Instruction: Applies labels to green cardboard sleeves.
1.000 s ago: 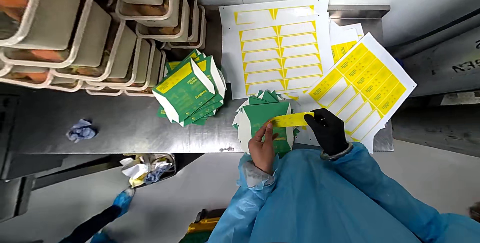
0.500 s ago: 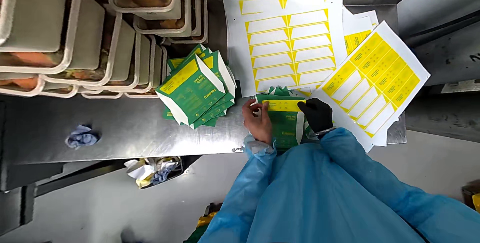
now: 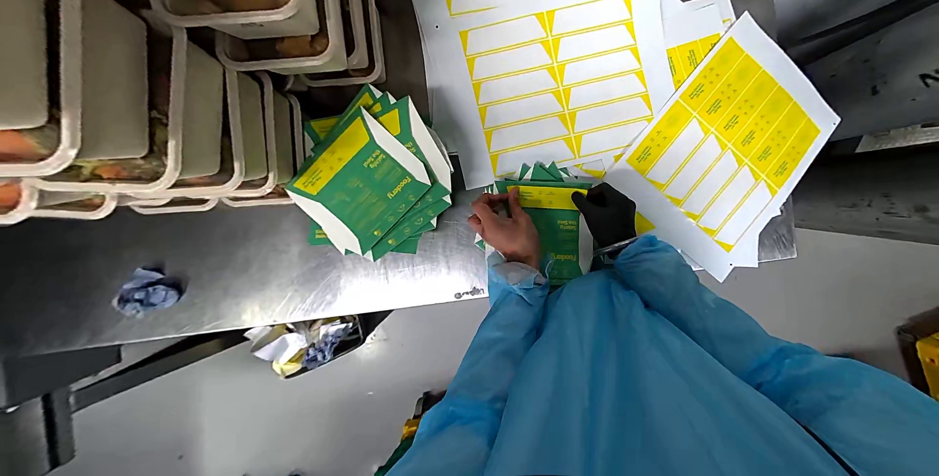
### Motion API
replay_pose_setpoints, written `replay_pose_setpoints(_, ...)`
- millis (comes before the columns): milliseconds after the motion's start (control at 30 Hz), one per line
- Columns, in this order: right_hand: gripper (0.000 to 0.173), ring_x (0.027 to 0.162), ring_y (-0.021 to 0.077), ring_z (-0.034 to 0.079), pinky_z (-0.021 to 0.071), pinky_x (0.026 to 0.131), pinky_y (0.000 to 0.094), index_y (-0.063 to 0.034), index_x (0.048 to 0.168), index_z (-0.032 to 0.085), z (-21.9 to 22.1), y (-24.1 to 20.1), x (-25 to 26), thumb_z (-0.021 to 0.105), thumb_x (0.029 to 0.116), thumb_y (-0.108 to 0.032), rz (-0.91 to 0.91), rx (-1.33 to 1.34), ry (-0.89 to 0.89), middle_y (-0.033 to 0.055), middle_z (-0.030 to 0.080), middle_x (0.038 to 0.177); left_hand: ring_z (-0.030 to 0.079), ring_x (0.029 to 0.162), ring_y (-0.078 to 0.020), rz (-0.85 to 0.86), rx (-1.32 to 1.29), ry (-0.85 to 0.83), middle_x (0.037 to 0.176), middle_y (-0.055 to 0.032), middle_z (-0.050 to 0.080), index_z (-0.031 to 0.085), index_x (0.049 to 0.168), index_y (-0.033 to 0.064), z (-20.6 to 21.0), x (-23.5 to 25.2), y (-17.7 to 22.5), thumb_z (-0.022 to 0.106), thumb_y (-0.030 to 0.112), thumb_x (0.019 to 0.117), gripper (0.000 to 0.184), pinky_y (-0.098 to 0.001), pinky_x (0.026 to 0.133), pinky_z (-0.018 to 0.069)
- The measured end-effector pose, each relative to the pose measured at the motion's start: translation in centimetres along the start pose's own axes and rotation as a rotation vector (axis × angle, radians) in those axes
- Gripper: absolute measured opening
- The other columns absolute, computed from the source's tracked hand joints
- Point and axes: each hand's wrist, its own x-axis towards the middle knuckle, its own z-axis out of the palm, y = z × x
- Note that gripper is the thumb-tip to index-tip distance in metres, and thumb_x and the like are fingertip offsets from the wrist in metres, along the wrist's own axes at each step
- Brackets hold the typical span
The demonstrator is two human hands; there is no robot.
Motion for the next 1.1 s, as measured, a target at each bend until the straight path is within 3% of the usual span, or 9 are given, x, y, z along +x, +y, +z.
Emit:
replay_pose_setpoints(133, 0.029, 0.072, 0.0232, 0.065, 0.053, 0.069, 0.0491, -0.0097, 0.082, 0.071, 0.4, 0.5, 0.2, 0.076, 0.0884, -0.038, -0.063, 0.005, 0.016, 0.0053, 0.068, 0.074, 0.064, 0.101, -0.0232, 0.006, 0.064, 0.05, 0.098, -0.0055, 0.07, 0.056, 0.114, 0.0072, 0.3, -0.1, 0.2, 0.085, 0.025, 0.0859, 0.044, -0.0378, 0.09, 0.051)
replay_pose_setpoints(233, 0.032, 0.071, 0.0232, 0.065, 0.054, 0.067, 0.0484, -0.0092, 0.083, 0.07, 0.0, 0.0, 0.4, 0.082, 0.0824, -0.039, -0.016, 0.015, 0.031, 0.0063, 0.068, 0.076, 0.058, 0.109, -0.0376, -0.051, 0.091, 0.068, 0.123, -0.0268, 0.054, 0.055, 0.131, -0.0024, -0.4, 0.3, 0.8, 0.089, 0.034, 0.0799, 0.071, -0.0438, 0.091, 0.0536)
replay_pose_setpoints(333, 0.043, 0.097, 0.031, 0.065, 0.0555, 0.084, 0.0502, -0.0043, 0.103, 0.068, -1.3, 0.0, 0.3, 0.083, 0.0821, -0.039, -0.206, -0.139, 0.055, 0.0154, 0.066, 0.106, 0.056, 0.116, -0.0386, 0.1, 0.112, 0.034, 0.128, -0.027, 0.054, 0.058, 0.129, -0.0008, -0.6, -0.6, 0.2, 0.077, 0.031, 0.0925, 0.052, -0.0443, 0.099, 0.0502)
replay_pose_setpoints(467, 0.044, 0.139, 0.0305, 0.052, 0.0408, 0.117, 0.0491, -0.007, 0.142, 0.06, -1.4, 1.2, 0.0, 0.057, 0.1027, -0.027, -0.924, -0.407, -0.089, 0.0135, 0.059, 0.146, 0.047, 0.143, -0.0339, 0.647, 0.216, -0.383, 0.148, -0.0166, 0.055, 0.061, 0.138, 0.0029, -1.5, -2.3, -2.4, 0.049, 0.021, 0.1073, 0.038, -0.0531, 0.118, 0.0379)
replay_pose_setpoints(533, 0.054, 0.154, 0.0249, 0.032, 0.0258, 0.126, 0.0518, -0.0107, 0.156, 0.043, -0.8, 2.9, 0.4, 0.047, 0.1062, -0.031, -1.04, -0.498, -0.275, 0.0086, 0.04, 0.163, 0.031, 0.154, -0.0266, 0.832, 0.4, -0.565, 0.161, -0.0061, 0.043, 0.056, 0.146, 0.0071, -1.7, -3.1, -3.5, 0.038, 0.032, 0.1102, 0.048, -0.0558, 0.125, 0.024)
replay_pose_setpoints(600, 0.066, 0.158, 0.0198, 0.022, 0.0171, 0.128, 0.0528, -0.0138, 0.162, 0.032, -1.0, 4.2, 0.8, 0.039, 0.1074, -0.05, -0.991, -0.59, -0.376, 0.0046, 0.029, 0.169, 0.017, 0.158, -0.0229, 0.843, 0.582, -0.656, 0.17, 0.0014, 0.026, 0.04, 0.159, 0.0174, -2.3, -2.8, -3.3, 0.027, 0.044, 0.1104, 0.057, -0.058, 0.127, 0.0164)
replay_pose_setpoints(733, 0.07, 0.158, 0.0197, 0.021, 0.0149, 0.128, 0.0523, -0.0101, 0.162, 0.032, -3.7, 6.3, 0.4, 0.034, 0.1068, -0.054, -0.943, -0.682, -0.351, 0.0064, 0.03, 0.169, 0.013, 0.159, -0.0207, 0.725, 0.661, -0.524, 0.172, 0.0026, 0.018, 0.023, 0.165, 0.0193, -2.4, -3.3, -3.6, 0.028, 0.06, 0.1054, 0.073, -0.0607, 0.126, 0.0127)
replay_pose_setpoints(900, 0.057, 0.146, 0.0267, 0.046, 0.0289, 0.125, 0.0501, -0.0046, 0.143, 0.059, -8.5, 10.0, -0.6, 0.043, 0.107, -0.046, -1.035, -0.629, -0.188, 0.0139, 0.057, 0.149, 0.018, 0.157, -0.0334, 0.487, 0.706, -0.315, 0.17, -0.0158, 0.02, 0.023, 0.162, 0.0023, -2.0, -3.5, -2.9, 0.034, 0.084, 0.0903, 0.109, -0.0607, 0.125, 0.0168)
replay_pose_setpoints(1100, 0.047, 0.143, 0.0259, 0.049, 0.0373, 0.12, 0.0491, -0.0111, 0.137, 0.066, -15.1, 15.7, -2.1, 0.049, 0.1052, -0.041, -0.884, -0.483, -0.102, 0.0086, 0.059, 0.147, 0.02, 0.155, -0.042, 0.404, 0.744, -0.367, 0.167, -0.0269, 0.018, 0.028, 0.156, -0.0086, -2.5, -1.9, -2.6, 0.038, 0.089, 0.0849, 0.121, -0.0544, 0.124, 0.0252)
